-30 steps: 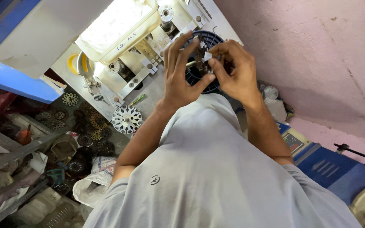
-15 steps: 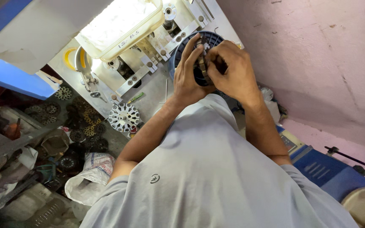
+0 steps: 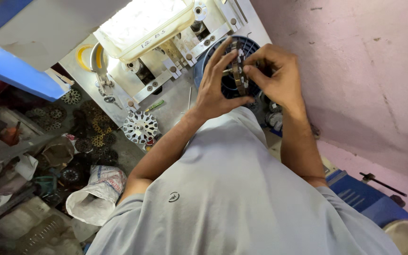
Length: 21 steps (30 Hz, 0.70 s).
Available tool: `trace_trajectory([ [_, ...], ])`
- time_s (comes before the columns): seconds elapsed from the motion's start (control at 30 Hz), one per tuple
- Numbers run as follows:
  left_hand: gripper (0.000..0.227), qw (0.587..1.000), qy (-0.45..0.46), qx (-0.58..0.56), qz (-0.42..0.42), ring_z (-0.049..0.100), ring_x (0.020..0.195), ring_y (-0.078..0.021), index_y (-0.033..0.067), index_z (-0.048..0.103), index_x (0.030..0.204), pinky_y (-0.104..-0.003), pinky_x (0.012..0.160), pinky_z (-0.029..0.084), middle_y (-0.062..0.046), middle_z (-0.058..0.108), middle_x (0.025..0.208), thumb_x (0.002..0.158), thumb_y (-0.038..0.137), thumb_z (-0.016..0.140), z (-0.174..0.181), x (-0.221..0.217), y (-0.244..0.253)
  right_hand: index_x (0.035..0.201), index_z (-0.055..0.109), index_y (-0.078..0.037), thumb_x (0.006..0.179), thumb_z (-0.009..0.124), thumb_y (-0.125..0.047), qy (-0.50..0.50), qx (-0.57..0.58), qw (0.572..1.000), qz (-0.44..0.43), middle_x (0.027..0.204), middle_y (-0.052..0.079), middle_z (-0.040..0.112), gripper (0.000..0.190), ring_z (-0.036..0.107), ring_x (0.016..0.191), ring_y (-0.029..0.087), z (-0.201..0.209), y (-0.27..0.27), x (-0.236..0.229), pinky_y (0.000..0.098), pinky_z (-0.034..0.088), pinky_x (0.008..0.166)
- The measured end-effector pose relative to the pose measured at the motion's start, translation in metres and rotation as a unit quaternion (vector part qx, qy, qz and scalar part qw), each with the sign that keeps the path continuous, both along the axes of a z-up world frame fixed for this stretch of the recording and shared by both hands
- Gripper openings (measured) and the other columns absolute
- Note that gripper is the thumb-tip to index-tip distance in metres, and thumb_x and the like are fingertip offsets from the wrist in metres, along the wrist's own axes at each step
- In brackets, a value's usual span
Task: The person assembles a mechanical device by placing a metal disc into a machine and securing it with a clamp. They use a hex key to tighten bolts on the clamp and adjust the machine's settings on a digital control panel.
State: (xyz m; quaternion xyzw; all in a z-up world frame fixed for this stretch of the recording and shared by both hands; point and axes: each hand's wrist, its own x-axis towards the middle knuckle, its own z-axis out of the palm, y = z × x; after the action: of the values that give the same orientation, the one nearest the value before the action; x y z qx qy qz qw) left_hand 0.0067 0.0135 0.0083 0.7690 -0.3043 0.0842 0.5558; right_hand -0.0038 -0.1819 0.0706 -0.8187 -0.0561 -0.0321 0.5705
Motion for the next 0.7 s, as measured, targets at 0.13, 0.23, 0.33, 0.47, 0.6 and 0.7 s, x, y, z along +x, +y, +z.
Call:
trace_trajectory([
  [0.13, 0.07, 0.953, 0.051, -0.119, 0.273, 0.048, 0.132, -0.021, 0.0157, 0.042, 0.144, -0.036, 0.104, 0.05, -0.01, 0.044, 0.151, 0.095, 0.051, 0.077, -0.016, -0.007, 0.034, 0.098, 0.07, -0.006, 0.101, 0.074, -0.01, -0.068, 0.13, 0.986, -0.078, 0.083, 0.001, 0.067, 0.006, 0.049, 0.061, 0.006, 0.0, 0.004, 0.03, 0.0218, 0.036, 0.054],
  [0.23, 0.061, 0.86, 0.042, -0.098, 0.499, 0.05, 0.116, -0.0189, 0.0129, 0.046, 0.137, -0.036, 0.096, 0.046, -0.006, 0.047, 0.128, 0.102, 0.059, 0.065, -0.033, 0.012, 0.093, 0.097, 0.068, -0.008, 0.106, 0.074, -0.022, -0.117, 0.289, 0.948, -0.069, 0.078, -0.002, 0.064, 0.018, 0.049, 0.062, 0.008, -0.02, 0.023, 0.09, 0.0253, 0.038, 0.058],
  [0.33, 0.066, 0.792, 0.151, -0.172, 0.566, 0.049, 0.121, -0.0257, 0.0071, 0.05, 0.132, -0.046, 0.099, 0.05, -0.014, 0.049, 0.132, 0.096, 0.058, 0.069, -0.034, 0.048, 0.144, 0.104, 0.068, -0.005, 0.108, 0.078, -0.033, -0.014, 0.303, 0.951, 0.065, 0.099, 0.004, 0.066, 0.03, 0.063, 0.092, 0.017, -0.038, 0.064, 0.158, 0.0402, 0.049, 0.09],
  [0.47, 0.068, 0.784, 0.36, -0.303, 0.406, 0.053, 0.125, -0.029, 0.0082, 0.043, 0.13, -0.052, 0.091, 0.061, -0.017, 0.048, 0.13, 0.083, 0.046, 0.074, -0.015, 0.073, 0.163, 0.137, 0.056, -0.016, 0.105, 0.062, -0.051, 0.059, 0.285, 0.954, 0.073, 0.139, 0.001, 0.063, 0.047, 0.057, 0.137, 0.02, -0.03, 0.081, 0.161, 0.0521, 0.043, 0.12],
  [0.6, 0.066, 0.782, 0.388, -0.382, 0.302, 0.059, 0.122, -0.0355, 0.0054, 0.039, 0.134, -0.055, 0.092, 0.061, -0.023, 0.052, 0.132, 0.08, 0.024, 0.073, -0.007, 0.064, 0.157, 0.126, 0.063, -0.007, 0.103, 0.06, -0.052, 0.073, 0.256, 0.963, 0.052, 0.128, 0.013, 0.069, 0.051, 0.065, 0.132, 0.028, -0.002, 0.056, 0.143, 0.0558, 0.048, 0.116],
  [0.7, 0.067, 0.755, 0.403, -0.419, 0.303, 0.064, 0.113, -0.0387, 0.0078, 0.033, 0.136, -0.056, 0.086, 0.063, -0.025, 0.052, 0.128, 0.078, 0.015, 0.066, 0.008, 0.044, 0.151, 0.129, 0.059, -0.006, 0.1, 0.067, -0.043, 0.097, 0.171, 0.979, 0.06, 0.126, 0.015, 0.066, 0.047, 0.064, 0.125, 0.026, 0.02, 0.045, 0.129, 0.05, 0.054, 0.109],
])
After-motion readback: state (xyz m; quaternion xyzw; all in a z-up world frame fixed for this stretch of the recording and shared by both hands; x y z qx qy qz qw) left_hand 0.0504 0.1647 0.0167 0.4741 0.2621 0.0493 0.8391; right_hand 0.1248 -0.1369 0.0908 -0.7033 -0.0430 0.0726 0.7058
